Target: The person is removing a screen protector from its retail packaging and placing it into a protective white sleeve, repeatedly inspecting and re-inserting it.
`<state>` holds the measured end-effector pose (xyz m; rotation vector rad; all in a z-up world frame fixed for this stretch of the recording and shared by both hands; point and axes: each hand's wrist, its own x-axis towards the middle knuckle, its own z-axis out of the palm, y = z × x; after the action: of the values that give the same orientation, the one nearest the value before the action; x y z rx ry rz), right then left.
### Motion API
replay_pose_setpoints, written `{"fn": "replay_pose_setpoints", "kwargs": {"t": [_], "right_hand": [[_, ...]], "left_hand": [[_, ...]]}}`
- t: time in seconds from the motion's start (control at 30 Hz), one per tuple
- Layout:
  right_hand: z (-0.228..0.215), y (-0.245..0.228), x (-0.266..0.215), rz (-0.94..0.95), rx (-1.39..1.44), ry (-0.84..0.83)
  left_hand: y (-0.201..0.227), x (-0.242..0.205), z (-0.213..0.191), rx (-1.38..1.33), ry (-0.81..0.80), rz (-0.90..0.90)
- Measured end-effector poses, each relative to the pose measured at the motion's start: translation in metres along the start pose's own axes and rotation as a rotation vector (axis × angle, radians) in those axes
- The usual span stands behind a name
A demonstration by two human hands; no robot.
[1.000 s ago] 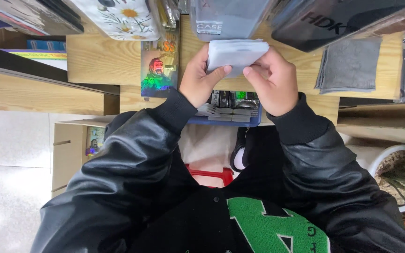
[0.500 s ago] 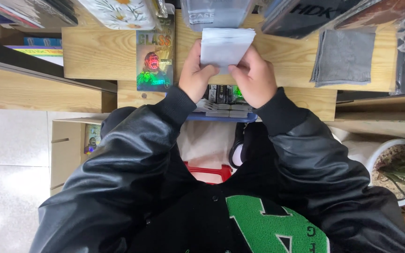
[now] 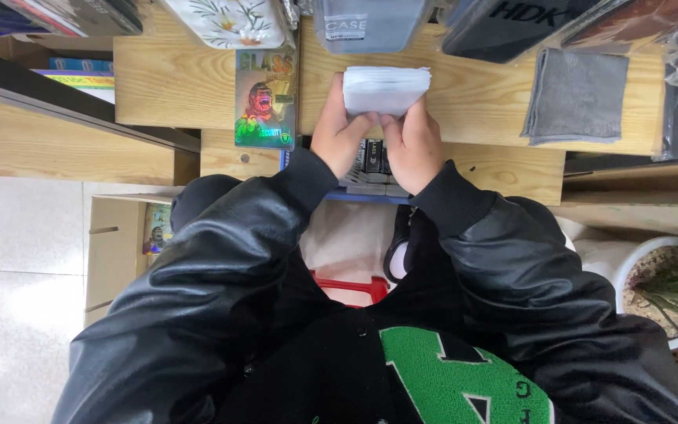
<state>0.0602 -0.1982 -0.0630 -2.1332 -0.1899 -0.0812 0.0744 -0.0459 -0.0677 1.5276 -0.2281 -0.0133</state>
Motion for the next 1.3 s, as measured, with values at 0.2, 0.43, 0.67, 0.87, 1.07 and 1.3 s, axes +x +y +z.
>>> {"fn": "replay_pose_setpoints", "kwargs": {"t": [0.2,0.43,0.67,0.87,1.07,1.3], "right_hand": [[-0.005,0.003,0.002,-0.018,-0.045,-0.013],[-0.017,-0.006,0.009,0.007,-0.028,-0.077],[-0.039,-0.020,0.013,0.098,-0.128,-0.242],[-0.054,-0.042,0.013,0.330,-0.097,-0.472],[-0.054,-0.037,0.018,0.420,0.152,-0.472],[-0.045,-0.029,0.024,0.474,0.252,-0.314]], "left_hand": [[0.009,-0.002,-0.002,0.015,-0.044,-0.006],[0.012,-0.001,-0.007,0.129,-0.064,-0.021],[0.022,0.001,-0.019,0.447,-0.206,-0.034],[0.033,-0.001,-0.018,0.525,-0.308,-0.292],[0.021,0.003,-0.018,0.478,-0.198,-0.491],[0.020,0.005,-0.021,0.436,-0.045,-0.370]]}}
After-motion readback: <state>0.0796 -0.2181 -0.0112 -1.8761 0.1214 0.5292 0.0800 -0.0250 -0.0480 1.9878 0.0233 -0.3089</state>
